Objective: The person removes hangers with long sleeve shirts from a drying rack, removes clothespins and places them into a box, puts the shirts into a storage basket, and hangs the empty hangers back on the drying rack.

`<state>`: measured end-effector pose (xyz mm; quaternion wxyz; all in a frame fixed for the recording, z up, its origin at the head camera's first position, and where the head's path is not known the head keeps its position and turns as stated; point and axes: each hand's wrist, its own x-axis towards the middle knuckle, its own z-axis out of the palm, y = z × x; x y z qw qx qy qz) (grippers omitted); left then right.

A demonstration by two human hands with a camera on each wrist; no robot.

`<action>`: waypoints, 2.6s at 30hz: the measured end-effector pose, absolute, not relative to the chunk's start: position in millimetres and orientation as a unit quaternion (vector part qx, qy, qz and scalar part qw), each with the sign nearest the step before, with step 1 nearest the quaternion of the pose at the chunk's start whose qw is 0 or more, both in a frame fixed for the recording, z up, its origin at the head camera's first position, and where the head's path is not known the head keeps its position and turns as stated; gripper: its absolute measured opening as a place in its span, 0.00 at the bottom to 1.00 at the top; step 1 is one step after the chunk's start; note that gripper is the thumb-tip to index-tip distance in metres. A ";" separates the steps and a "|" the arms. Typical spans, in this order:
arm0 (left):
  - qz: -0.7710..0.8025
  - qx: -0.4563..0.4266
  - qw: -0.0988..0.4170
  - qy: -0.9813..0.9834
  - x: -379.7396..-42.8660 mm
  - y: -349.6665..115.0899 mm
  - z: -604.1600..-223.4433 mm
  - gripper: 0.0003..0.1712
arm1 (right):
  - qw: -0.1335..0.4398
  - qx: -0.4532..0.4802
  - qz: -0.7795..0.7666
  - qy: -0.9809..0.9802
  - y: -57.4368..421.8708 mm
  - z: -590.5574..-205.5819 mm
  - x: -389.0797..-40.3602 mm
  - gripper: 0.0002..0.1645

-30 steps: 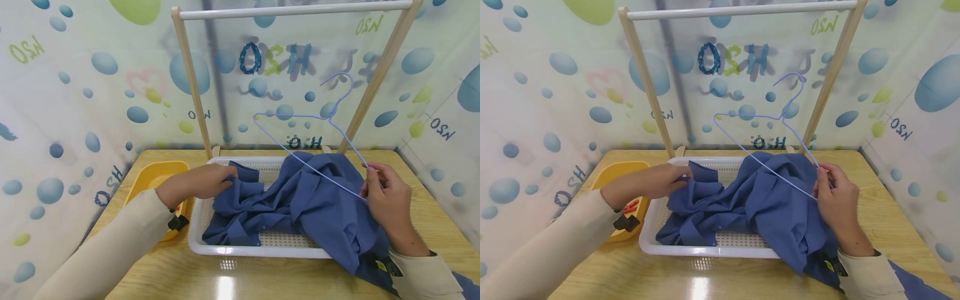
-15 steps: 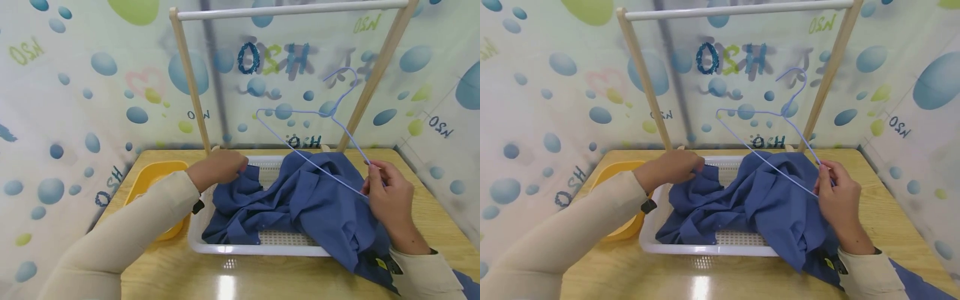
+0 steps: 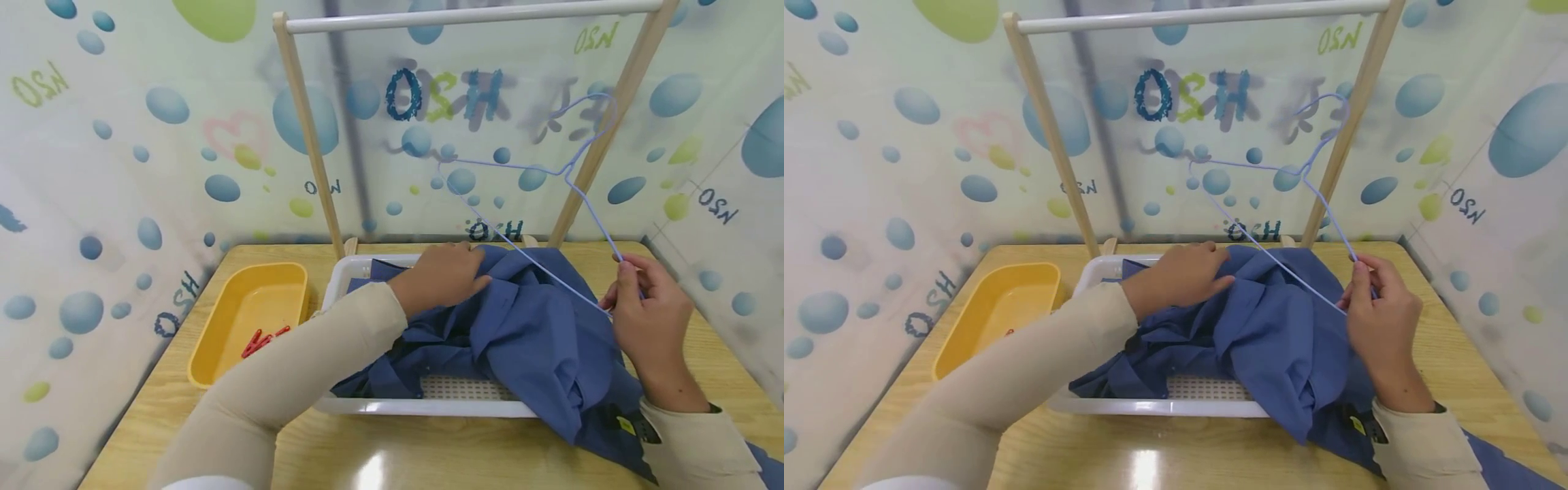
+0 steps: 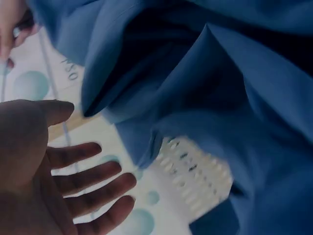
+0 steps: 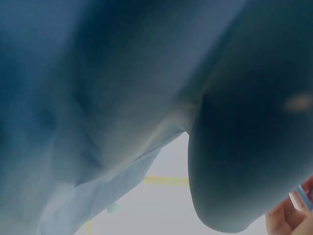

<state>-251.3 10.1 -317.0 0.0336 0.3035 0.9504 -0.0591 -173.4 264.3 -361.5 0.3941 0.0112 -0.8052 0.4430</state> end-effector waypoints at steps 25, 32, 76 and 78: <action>-0.034 0.299 0.056 0.952 -279.4 69.5 -351.6 0.36 | 0.410 -0.027 0.424 -0.807 275.2 -358.5 -176.2 0.16; -0.025 0.314 0.047 0.948 -278.7 75.4 -358.0 0.32 | 0.414 -0.033 0.415 -0.810 277.9 -360.0 -178.7 0.16; 0.114 0.325 -0.158 0.925 -257.1 28.8 -303.5 0.12 | 0.427 -0.051 0.417 -0.801 281.4 -359.6 -180.8 0.17; 0.138 0.319 -0.164 0.923 -254.2 20.8 -295.5 0.10 | 0.431 -0.050 0.417 -0.799 280.4 -359.1 -180.5 0.17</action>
